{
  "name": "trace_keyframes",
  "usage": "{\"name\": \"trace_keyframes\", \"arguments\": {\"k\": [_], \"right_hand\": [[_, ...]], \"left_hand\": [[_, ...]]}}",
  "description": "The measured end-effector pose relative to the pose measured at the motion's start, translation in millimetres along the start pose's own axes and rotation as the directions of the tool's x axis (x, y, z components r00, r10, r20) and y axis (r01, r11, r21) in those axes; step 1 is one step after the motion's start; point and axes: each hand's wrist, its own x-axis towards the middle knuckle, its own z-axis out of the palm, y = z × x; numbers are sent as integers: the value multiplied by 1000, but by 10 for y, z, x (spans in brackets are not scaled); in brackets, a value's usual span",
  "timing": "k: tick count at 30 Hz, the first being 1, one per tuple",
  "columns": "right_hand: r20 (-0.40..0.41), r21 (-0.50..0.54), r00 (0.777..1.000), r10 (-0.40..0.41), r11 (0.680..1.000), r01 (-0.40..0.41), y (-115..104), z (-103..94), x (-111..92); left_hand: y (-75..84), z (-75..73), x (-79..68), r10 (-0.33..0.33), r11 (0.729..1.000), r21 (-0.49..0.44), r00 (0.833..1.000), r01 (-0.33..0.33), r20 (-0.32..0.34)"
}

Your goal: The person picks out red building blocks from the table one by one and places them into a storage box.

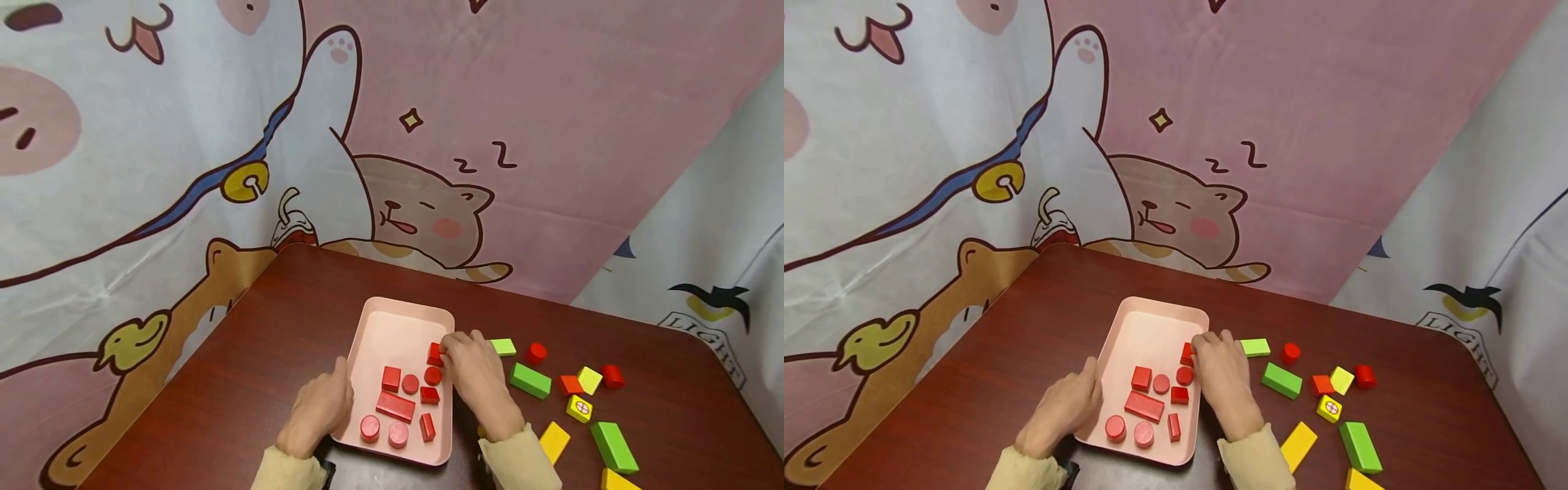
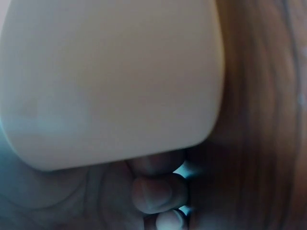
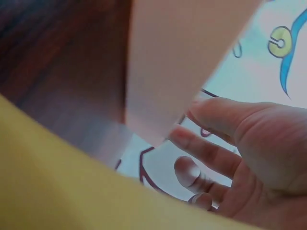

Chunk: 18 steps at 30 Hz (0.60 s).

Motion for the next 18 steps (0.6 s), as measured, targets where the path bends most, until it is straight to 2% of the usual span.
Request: {"name": "trace_keyframes", "arguments": {"k": [5,18], "right_hand": [[-38,28,999,-3,1000,4,-13,-151,-65],[11,25,998,69,997,-69,-12,-440,-270]], "left_hand": [[5,-9,-5,3,1000,-1,1000,-3,-3],[-6,6,5,12,1000,5,1000,-12,-13]]}}
